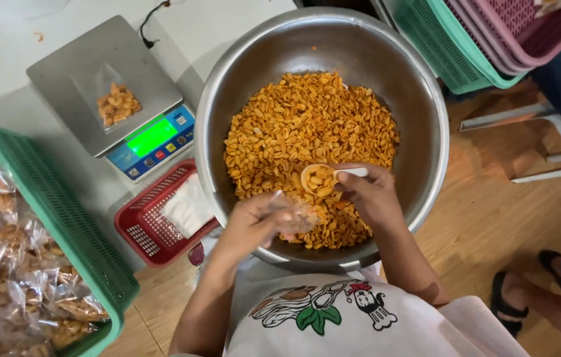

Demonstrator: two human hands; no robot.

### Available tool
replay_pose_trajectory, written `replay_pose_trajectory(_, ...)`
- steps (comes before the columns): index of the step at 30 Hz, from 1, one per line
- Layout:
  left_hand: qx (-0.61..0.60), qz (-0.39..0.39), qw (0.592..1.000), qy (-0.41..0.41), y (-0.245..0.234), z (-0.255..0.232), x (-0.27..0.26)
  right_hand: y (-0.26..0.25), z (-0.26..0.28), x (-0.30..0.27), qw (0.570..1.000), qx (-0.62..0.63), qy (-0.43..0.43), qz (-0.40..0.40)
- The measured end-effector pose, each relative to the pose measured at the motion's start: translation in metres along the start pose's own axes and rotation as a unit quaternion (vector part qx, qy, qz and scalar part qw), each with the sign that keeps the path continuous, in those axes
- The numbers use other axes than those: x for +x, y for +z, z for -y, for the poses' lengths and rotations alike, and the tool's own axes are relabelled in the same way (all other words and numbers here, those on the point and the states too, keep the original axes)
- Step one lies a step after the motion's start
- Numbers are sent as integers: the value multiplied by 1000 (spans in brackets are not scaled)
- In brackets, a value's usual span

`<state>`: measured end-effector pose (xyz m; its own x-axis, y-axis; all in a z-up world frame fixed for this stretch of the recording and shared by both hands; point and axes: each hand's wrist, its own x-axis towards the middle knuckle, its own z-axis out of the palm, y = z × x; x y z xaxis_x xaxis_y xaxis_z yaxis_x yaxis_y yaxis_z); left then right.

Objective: Scooping snacks from a large bowl into small plastic bags, weighing them on a digital scale, and placing them into a collection basket.

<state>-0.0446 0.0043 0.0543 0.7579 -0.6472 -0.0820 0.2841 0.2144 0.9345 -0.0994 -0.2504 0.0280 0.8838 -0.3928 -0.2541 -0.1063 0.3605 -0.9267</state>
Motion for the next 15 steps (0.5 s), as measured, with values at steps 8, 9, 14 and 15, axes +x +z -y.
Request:
replay_pose_trajectory(8, 88, -18, 995, 47, -3, 43, 5, 42, 46, -26, 702, -420, -531, 221)
replay_pose_trajectory(9, 88, -21, 995, 48, -5, 22, 14, 47, 46, -25, 701, -419, -532, 223)
replay_pose_trajectory(14, 254, 2, 962, 102, -4, 11, 35, -13, 16, -7, 608, -489, -592, 199)
replay_pose_trajectory(15, 257, -12, 961, 104, 4, 8, 32, -16, 14, -5, 606, -481, -598, 209)
